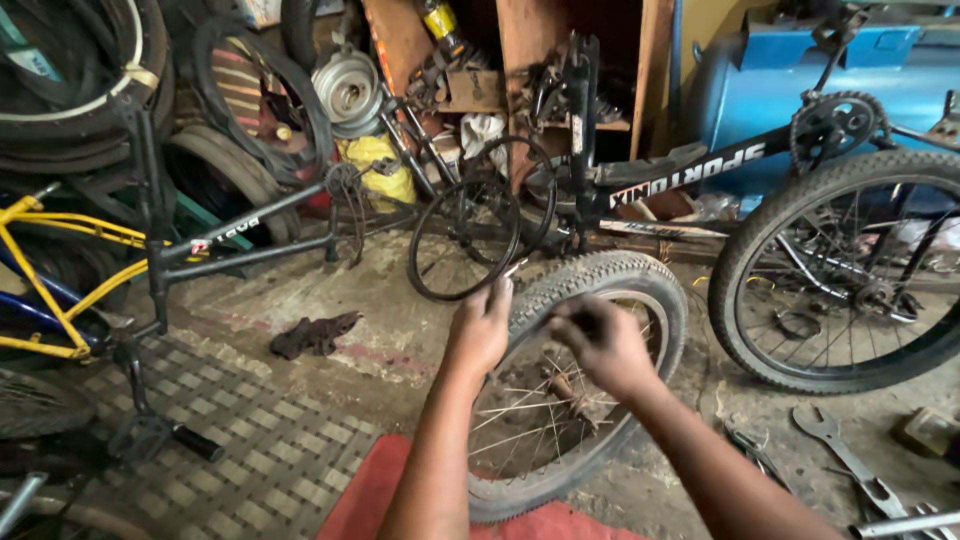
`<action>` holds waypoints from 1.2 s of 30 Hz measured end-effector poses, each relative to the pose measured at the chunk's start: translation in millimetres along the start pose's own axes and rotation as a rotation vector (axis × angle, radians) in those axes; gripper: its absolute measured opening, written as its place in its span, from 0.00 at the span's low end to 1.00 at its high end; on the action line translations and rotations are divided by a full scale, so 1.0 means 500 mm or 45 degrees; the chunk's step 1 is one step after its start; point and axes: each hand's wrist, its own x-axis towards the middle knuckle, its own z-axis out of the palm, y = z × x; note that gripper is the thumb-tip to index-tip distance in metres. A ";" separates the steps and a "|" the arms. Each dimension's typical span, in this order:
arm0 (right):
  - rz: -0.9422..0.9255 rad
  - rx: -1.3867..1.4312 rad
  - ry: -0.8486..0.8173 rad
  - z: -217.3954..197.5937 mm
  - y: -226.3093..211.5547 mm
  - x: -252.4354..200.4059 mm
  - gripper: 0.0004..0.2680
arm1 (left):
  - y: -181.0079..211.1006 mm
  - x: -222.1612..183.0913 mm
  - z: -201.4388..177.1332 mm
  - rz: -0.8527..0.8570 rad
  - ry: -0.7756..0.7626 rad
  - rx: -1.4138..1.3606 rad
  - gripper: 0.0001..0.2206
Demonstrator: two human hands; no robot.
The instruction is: The person uses a lever to pry a tire off a bicycle rim, removes the inner tube, and then uses a tool to manipulate the valve stem after re-seating the tire on the rim.
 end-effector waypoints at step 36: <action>-0.248 -0.174 -0.247 -0.154 -0.033 -0.035 0.09 | 0.150 -0.028 -0.131 -0.353 -0.493 1.031 0.41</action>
